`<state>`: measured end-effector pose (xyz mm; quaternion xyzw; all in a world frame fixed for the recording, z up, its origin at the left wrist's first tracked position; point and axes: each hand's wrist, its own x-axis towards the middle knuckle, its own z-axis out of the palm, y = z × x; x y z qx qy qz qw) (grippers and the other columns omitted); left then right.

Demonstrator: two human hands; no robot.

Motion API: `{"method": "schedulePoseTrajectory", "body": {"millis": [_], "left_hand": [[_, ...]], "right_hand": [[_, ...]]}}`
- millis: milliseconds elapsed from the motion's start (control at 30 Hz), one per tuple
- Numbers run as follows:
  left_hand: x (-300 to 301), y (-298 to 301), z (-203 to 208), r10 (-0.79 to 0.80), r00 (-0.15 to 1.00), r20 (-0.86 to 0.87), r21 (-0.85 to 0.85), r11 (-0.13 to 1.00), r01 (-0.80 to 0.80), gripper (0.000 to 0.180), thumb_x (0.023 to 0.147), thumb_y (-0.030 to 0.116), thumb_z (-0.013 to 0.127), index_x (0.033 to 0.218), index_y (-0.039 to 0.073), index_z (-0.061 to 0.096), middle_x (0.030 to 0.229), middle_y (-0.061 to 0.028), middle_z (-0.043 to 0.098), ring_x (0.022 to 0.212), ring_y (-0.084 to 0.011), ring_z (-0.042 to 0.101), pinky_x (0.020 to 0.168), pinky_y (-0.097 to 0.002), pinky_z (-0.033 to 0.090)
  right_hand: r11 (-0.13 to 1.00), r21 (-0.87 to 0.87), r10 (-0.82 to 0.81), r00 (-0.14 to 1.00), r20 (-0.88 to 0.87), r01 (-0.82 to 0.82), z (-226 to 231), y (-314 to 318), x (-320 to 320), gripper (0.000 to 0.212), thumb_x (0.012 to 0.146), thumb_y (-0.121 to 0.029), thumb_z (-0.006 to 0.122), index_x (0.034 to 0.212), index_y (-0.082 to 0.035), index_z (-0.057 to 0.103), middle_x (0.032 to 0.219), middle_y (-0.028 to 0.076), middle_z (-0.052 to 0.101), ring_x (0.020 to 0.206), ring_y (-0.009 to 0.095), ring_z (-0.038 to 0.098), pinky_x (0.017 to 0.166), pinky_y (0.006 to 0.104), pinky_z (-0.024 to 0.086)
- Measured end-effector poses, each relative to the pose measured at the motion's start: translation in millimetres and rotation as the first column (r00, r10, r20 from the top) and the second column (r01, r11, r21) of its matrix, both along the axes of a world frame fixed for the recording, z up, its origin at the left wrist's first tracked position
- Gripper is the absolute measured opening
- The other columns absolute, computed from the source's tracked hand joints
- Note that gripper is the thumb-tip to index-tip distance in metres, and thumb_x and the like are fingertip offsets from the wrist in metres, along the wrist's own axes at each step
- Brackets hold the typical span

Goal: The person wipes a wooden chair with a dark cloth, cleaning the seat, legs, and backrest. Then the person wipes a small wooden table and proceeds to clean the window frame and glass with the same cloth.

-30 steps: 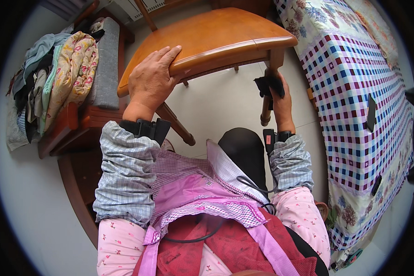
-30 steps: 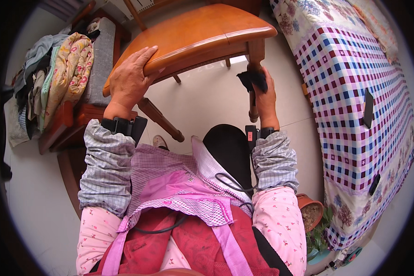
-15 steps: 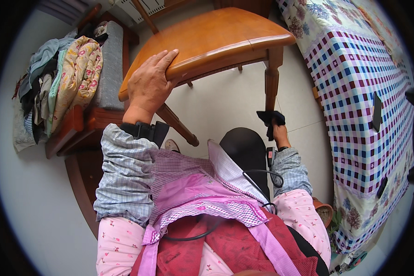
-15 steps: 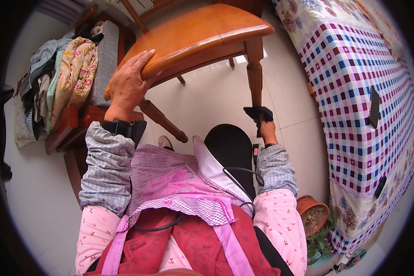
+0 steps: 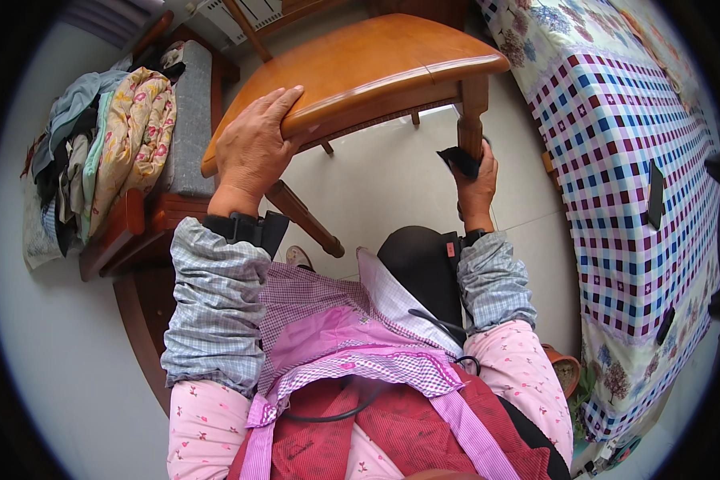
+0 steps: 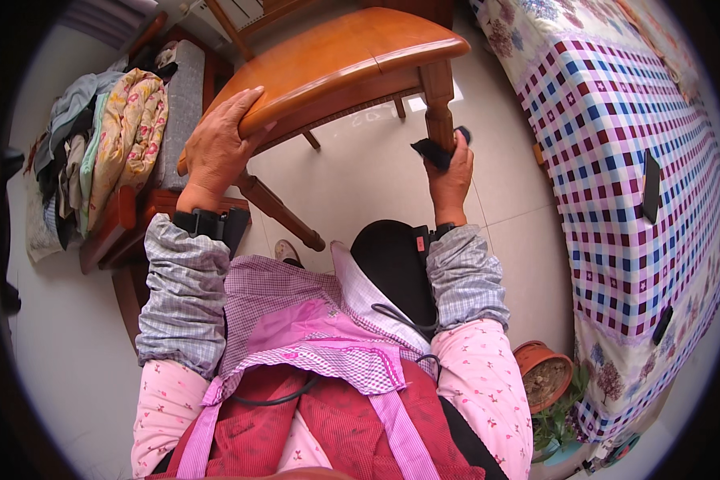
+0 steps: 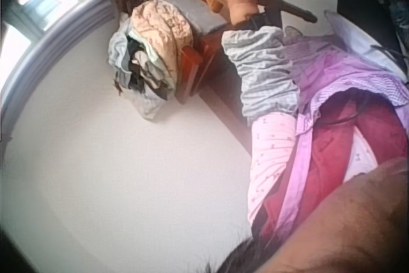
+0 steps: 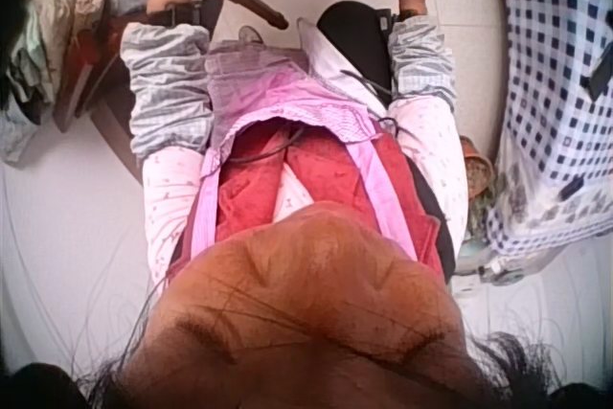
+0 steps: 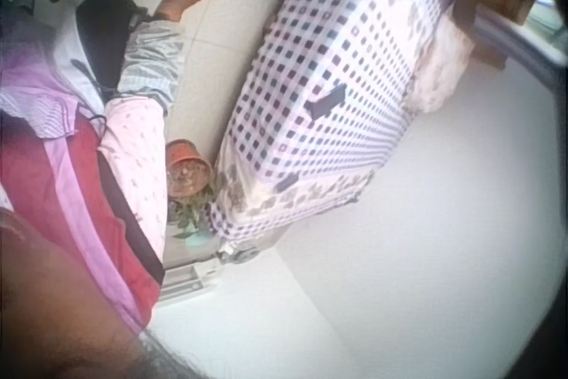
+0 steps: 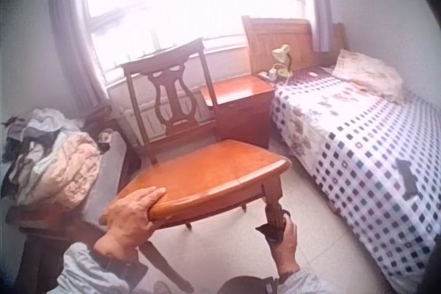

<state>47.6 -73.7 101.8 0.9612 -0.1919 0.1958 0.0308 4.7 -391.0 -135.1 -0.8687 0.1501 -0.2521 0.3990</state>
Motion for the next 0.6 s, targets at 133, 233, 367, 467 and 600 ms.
{"method": "schedulePoseTrajectory", "body": {"millis": [133,233,367,467,600], "left_hand": [[-3,-1,-2,-0.025,0.999,0.034,-0.008,1.0,0.025,0.055,0.082,0.039,0.078,0.132,0.017,0.065,0.128,-0.0066,0.068,0.116,-0.0265,0.065,0.097,-0.0362,0.053],[-8,-3,-4,-0.022,0.999,0.038,-0.012,1.0,0.023,0.056,0.08,0.034,0.081,0.131,0.017,0.066,0.128,-0.0065,0.068,0.116,-0.0265,0.065,0.097,-0.036,0.053],[-14,-5,-5,-0.027,0.998,0.055,-0.009,1.0,0.027,0.056,0.079,0.03,0.081,0.131,0.017,0.066,0.128,-0.0063,0.068,0.115,-0.0262,0.065,0.097,-0.036,0.053],[-18,-4,-7,-0.01,0.999,0.042,-0.006,1.0,0.01,0.056,0.078,0.027,0.081,0.131,0.017,0.066,0.128,-0.0064,0.068,0.116,-0.0259,0.065,0.098,-0.0356,0.053],[-20,-3,-9,0.008,1.0,0.021,0.01,1.0,-0.009,0.054,0.082,0.032,0.08,0.133,0.021,0.065,0.13,-0.0055,0.067,0.119,-0.025,0.064,0.099,-0.0358,0.053]], "right_hand": [[0.996,0.091,-0.02,1.0,-0.023,0.022,-27,-7,-7,0.081,0.075,-0.024,0.087,0.142,-0.008,0.045,0.119,0.014,0.059,0.109,0.033,0.06,0.093,0.043,0.051],[0.998,0.061,-0.006,0.999,-0.054,0.009,-49,-12,-16,0.075,0.075,-0.026,0.087,0.137,-0.008,0.048,0.118,0.013,0.06,0.108,0.032,0.06,0.092,0.0423,0.051],[0.984,0.18,0.042,0.97,-0.24,0.002,-73,-16,-31,0.065,0.074,-0.03,0.087,0.126,-0.006,0.056,0.114,0.014,0.062,0.107,0.034,0.059,0.091,0.044,0.05],[0.992,0.12,0.028,0.915,-0.402,0.023,-89,-22,-47,0.056,0.074,-0.033,0.084,0.117,-0.005,0.062,0.108,0.016,0.066,0.109,0.036,0.059,0.093,0.0447,0.048],[0.962,0.27,0.125,0.822,-0.556,0.037,-106,-39,-56,0.054,0.076,-0.032,0.081,0.12,-0.006,0.062,0.109,0.015,0.068,0.106,0.034,0.065,0.09,0.0439,0.051]]}}
